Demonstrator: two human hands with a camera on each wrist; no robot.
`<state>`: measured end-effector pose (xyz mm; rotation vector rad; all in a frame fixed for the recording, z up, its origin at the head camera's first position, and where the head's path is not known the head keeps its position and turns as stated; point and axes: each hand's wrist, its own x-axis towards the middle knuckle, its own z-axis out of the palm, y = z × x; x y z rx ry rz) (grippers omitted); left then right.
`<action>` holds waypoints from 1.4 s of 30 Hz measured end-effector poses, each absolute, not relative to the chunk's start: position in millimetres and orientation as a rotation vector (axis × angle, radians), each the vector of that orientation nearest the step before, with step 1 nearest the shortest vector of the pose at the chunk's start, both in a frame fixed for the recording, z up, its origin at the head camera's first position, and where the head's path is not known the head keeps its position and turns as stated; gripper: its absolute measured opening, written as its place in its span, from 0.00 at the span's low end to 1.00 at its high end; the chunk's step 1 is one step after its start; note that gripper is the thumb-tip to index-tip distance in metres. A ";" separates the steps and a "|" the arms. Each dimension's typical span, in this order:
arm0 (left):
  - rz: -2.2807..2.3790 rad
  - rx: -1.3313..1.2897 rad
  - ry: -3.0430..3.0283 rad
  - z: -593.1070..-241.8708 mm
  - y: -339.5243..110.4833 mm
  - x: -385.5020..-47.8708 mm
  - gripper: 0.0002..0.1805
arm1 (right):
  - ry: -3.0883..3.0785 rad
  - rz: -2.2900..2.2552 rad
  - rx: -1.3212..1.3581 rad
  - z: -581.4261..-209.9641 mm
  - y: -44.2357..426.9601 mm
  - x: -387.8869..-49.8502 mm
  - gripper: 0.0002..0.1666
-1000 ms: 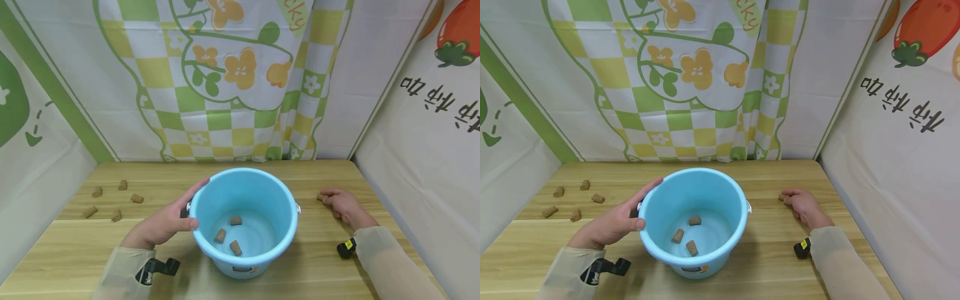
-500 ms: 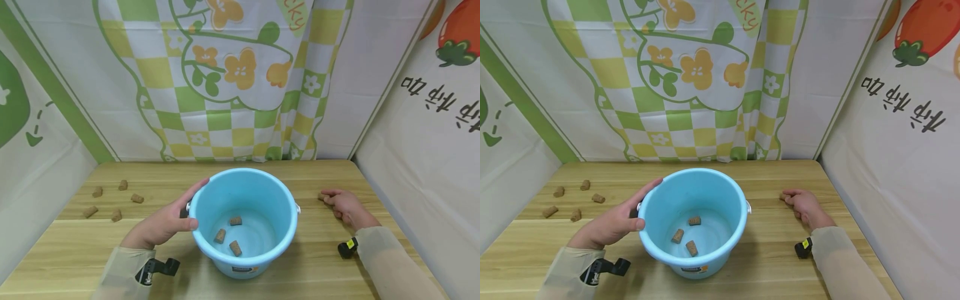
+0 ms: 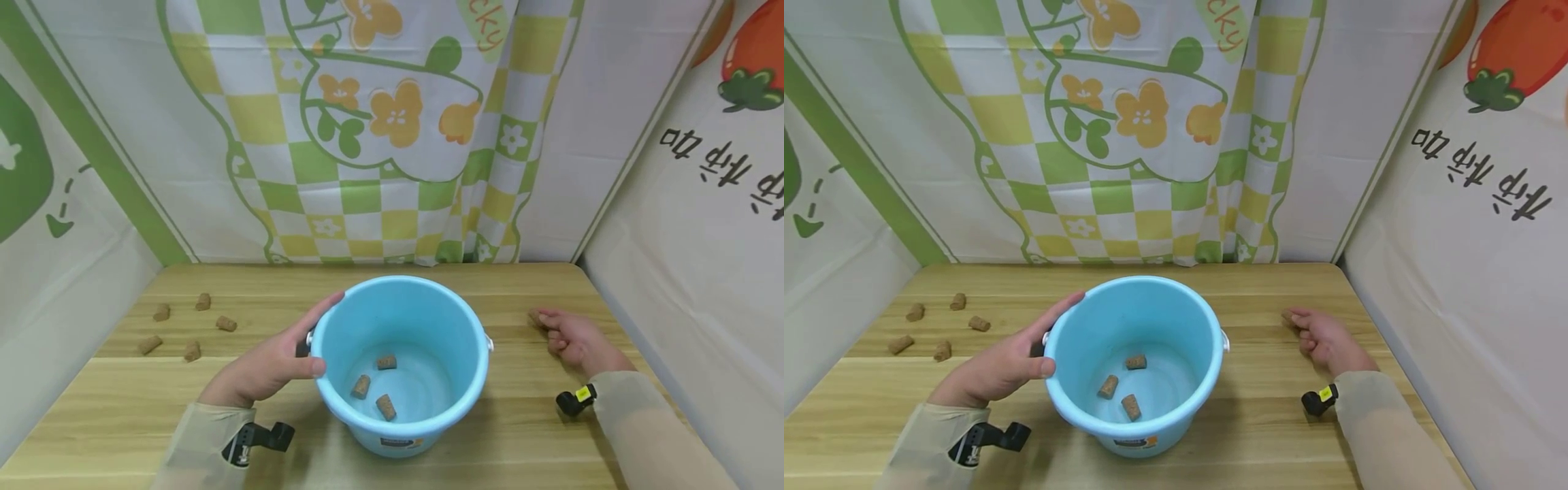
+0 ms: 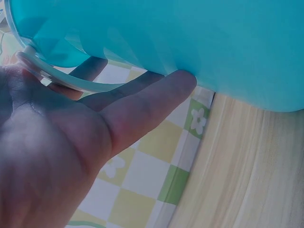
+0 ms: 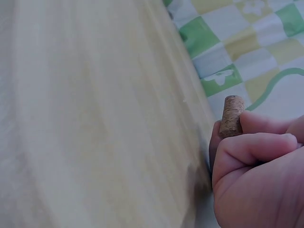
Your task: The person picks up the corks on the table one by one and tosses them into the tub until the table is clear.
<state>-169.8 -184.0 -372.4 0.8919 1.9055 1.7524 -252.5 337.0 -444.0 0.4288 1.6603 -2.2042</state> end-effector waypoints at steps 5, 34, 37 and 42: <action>1.765 0.885 1.884 -372.5 -184.2 -170.0 0.53 | 1.527 -2.294 0.437 -440.0 340.8 -252.9 0.30; 1.763 0.885 1.892 -370.7 -185.4 -168.1 0.53 | 1.280 -2.418 0.070 -390.8 300.7 -246.9 0.11; 1.767 0.881 1.885 -370.9 -184.9 -168.3 0.53 | 1.298 -2.419 -0.013 -378.4 294.3 -243.7 0.12; 1.762 0.880 1.887 -371.4 -185.5 -169.3 0.54 | 1.424 -2.393 -0.059 -358.0 280.5 -234.5 0.14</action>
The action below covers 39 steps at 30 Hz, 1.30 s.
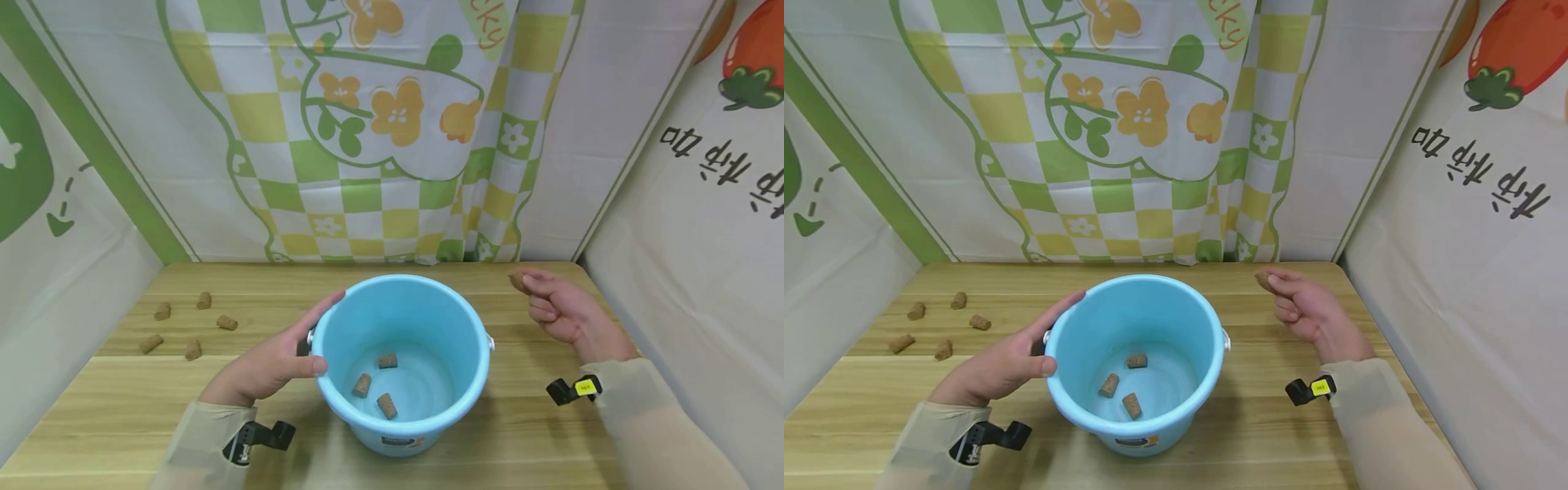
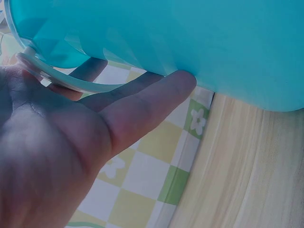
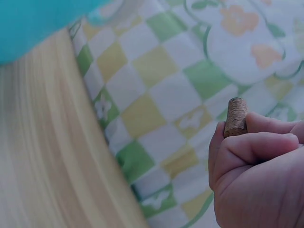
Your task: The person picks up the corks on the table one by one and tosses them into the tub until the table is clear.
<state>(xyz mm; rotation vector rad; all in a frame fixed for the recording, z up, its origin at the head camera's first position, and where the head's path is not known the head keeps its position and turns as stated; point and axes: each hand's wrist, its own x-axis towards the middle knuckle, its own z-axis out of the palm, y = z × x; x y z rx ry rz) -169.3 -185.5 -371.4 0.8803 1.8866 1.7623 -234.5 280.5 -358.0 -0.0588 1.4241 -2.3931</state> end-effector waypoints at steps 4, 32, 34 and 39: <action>1.758 0.895 1.886 -371.8 -185.7 -170.1 0.54 | 1.488 -2.372 -0.098 -343.4 268.5 -225.2 0.21; 1.742 0.867 1.916 -372.3 -185.2 -169.6 0.53 | 1.974 -2.066 -0.494 -299.6 218.8 -174.6 0.12; 1.740 0.870 1.917 -372.4 -185.2 -169.5 0.53 | 1.962 -2.037 -0.518 -298.2 215.5 -171.6 0.12; 1.747 0.882 1.913 -372.5 -184.8 -169.6 0.54 | 1.954 -1.976 -0.618 -297.2 207.8 -165.6 0.13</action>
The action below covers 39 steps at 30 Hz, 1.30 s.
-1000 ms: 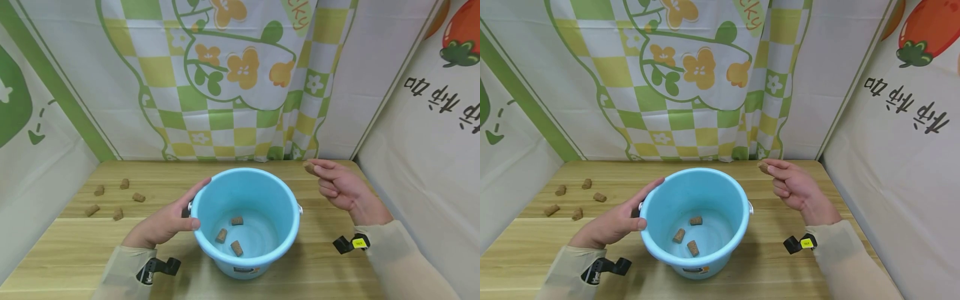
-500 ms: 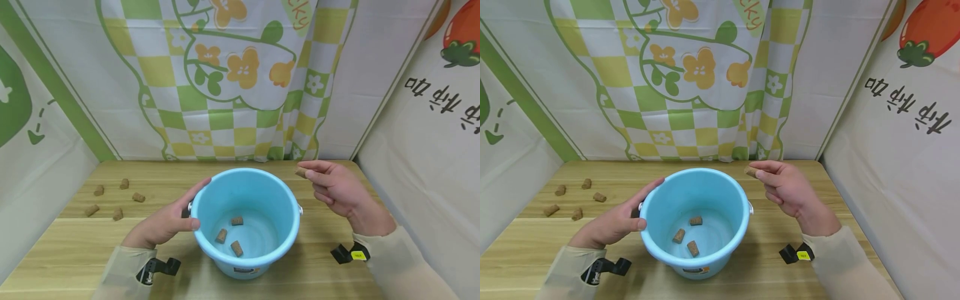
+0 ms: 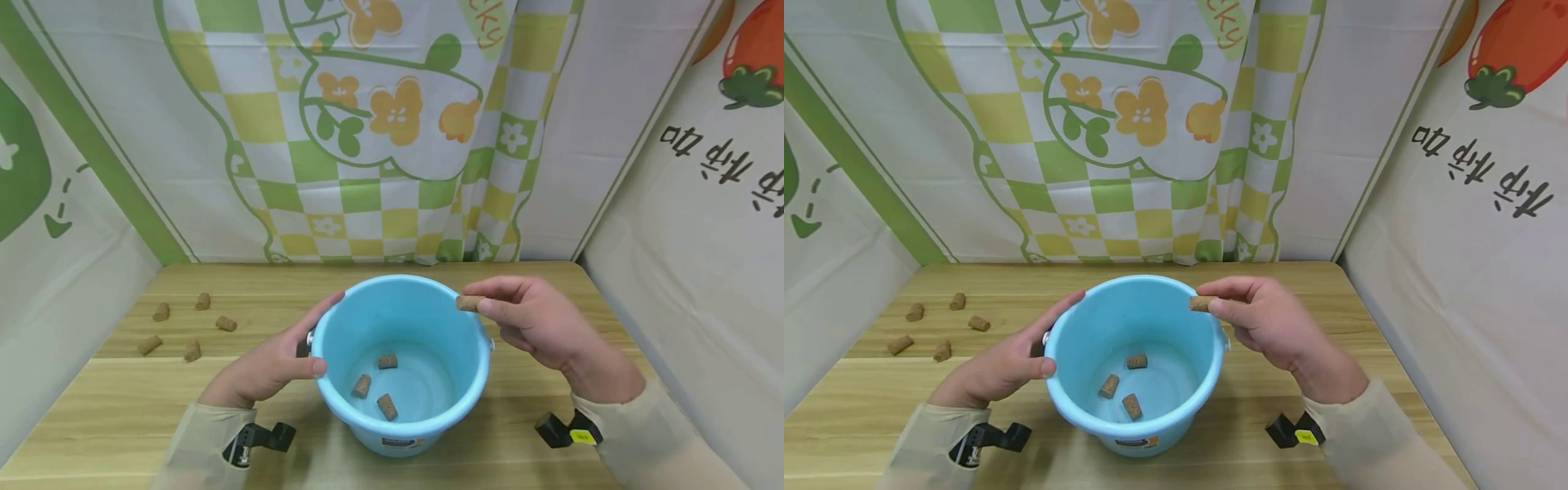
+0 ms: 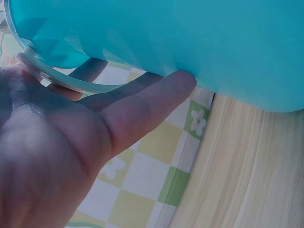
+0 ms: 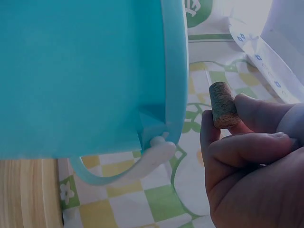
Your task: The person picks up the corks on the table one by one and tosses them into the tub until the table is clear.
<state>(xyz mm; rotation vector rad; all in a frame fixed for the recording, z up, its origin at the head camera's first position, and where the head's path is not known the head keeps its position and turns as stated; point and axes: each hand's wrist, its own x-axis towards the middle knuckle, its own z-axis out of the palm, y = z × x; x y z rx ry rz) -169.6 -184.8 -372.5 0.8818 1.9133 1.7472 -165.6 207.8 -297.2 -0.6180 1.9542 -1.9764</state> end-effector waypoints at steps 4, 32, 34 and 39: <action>1.744 0.885 1.914 -372.8 -184.3 -169.3 0.55 | 1.969 -1.926 -0.654 -297.3 204.2 -161.7 0.15; 1.730 0.894 1.951 -372.4 -185.6 -168.6 0.53 | 2.079 -1.897 -0.621 -300.9 195.8 -158.7 0.20; 1.736 0.890 1.944 -372.2 -185.5 -168.4 0.54 | 2.050 -1.920 -0.630 -301.0 196.9 -158.5 0.18; 1.742 0.887 1.936 -372.6 -185.3 -168.5 0.54 | 1.987 -1.999 -0.666 -300.6 200.3 -157.6 0.16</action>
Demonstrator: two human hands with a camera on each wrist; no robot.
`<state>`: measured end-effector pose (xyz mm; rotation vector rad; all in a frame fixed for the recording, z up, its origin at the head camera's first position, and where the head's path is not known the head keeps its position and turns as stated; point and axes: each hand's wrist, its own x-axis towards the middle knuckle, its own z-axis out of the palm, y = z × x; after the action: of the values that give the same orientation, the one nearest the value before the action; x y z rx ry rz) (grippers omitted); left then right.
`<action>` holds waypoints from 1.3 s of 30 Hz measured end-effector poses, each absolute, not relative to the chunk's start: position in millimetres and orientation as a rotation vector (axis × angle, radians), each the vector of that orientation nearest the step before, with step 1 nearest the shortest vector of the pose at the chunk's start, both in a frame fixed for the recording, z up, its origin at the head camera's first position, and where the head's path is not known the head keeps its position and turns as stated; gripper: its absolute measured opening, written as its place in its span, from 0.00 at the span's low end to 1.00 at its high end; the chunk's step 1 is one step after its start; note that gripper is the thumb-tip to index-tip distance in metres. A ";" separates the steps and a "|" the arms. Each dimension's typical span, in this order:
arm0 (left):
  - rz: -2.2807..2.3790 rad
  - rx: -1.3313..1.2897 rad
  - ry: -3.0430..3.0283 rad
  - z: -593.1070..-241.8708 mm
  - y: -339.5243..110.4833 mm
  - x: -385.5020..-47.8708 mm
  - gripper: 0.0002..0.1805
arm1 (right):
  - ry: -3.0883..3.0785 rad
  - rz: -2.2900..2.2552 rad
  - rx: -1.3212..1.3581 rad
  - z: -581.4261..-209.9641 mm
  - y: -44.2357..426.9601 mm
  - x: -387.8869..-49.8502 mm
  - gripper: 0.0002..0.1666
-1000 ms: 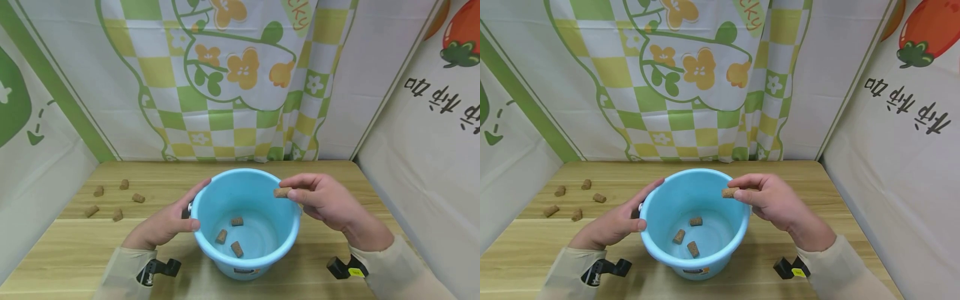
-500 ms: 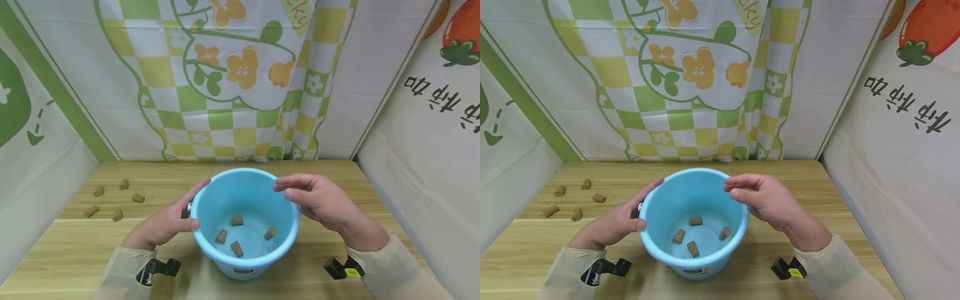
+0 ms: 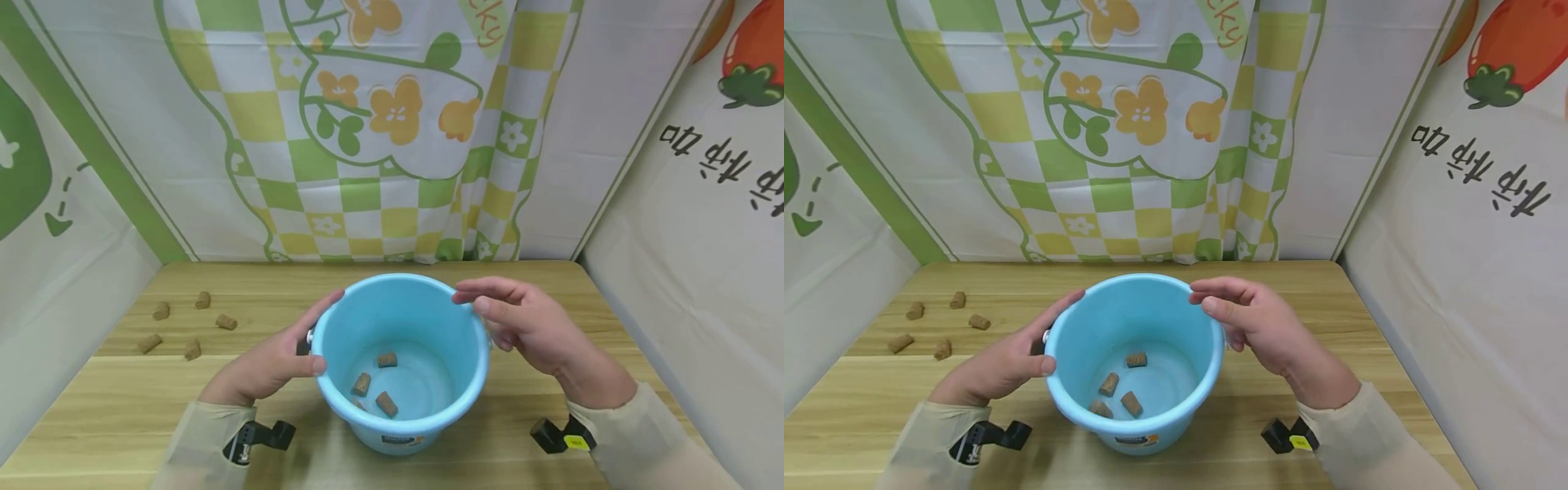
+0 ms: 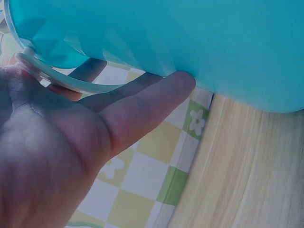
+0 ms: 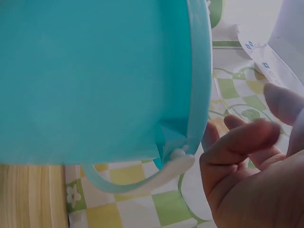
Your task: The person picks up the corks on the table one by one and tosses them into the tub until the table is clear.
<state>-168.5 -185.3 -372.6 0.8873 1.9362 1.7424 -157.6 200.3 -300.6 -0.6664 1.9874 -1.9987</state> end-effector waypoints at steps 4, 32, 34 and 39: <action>1.749 0.892 1.931 -372.3 -185.2 -168.9 0.54 | 2.098 -2.011 -0.686 -298.8 202.5 -156.6 0.19; 1.734 0.913 1.950 -373.6 -183.9 -167.9 0.52 | 2.268 -1.653 -0.806 -343.5 195.2 -148.2 0.69; 1.727 0.921 1.962 -372.7 -183.4 -167.5 0.52 | 2.233 -1.672 -0.803 -346.4 195.7 -149.0 0.72; 1.718 0.951 1.981 -372.5 -181.8 -167.8 0.53 | 2.137 -1.688 -0.856 -349.5 201.2 -152.6 0.78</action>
<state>-167.8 -181.8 -372.5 0.9508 1.9808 1.7181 -152.6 201.2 -349.5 -0.8560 2.1371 -1.6881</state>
